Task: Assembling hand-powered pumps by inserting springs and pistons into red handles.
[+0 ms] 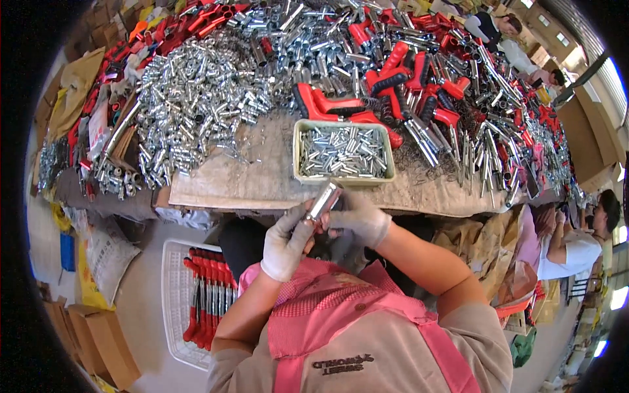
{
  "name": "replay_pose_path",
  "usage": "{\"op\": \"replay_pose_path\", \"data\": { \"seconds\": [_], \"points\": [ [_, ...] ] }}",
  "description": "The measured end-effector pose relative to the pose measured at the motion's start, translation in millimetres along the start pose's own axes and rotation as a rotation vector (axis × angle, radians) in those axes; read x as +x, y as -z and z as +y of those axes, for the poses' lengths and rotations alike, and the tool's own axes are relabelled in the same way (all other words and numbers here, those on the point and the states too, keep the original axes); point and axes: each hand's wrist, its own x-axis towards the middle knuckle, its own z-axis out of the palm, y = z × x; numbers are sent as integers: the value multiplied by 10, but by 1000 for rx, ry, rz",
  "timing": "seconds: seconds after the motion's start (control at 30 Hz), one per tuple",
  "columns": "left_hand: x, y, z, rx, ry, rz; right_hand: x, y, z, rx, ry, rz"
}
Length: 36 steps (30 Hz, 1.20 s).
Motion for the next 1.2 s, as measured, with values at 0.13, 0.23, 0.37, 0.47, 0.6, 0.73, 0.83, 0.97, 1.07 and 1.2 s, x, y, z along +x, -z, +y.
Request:
{"op": "replay_pose_path", "data": {
  "seconds": [0.13,0.23,0.37,0.47,0.6,0.73,0.83,0.97,1.07,1.2],
  "points": [
    [25,155,-148,405,-190,-276,164,34,58,-78,57,-19],
    [48,62,-198,-102,-16,-201,312,137,-70,-352,30,-170],
    [61,158,20,-385,252,138,897,601,-574,-1093,657,100],
    [130,300,78,-300,168,170,1694,1212,-1156,-1226,700,536],
    [280,414,191,-176,41,250,2555,1709,-1573,-1653,323,757],
    [633,559,197,98,-191,439,3054,1944,-1835,-1616,349,1040],
    [668,628,243,-39,-131,450,3388,2152,-1970,-1569,199,1248],
    [680,594,240,-82,-161,471,3505,2122,-2030,-1681,783,1479],
    [727,597,248,-61,-171,436,3819,1510,-1912,-1481,978,598],
    [672,603,264,-43,-206,456,4129,521,-1410,-2236,847,254]
  ]
}}
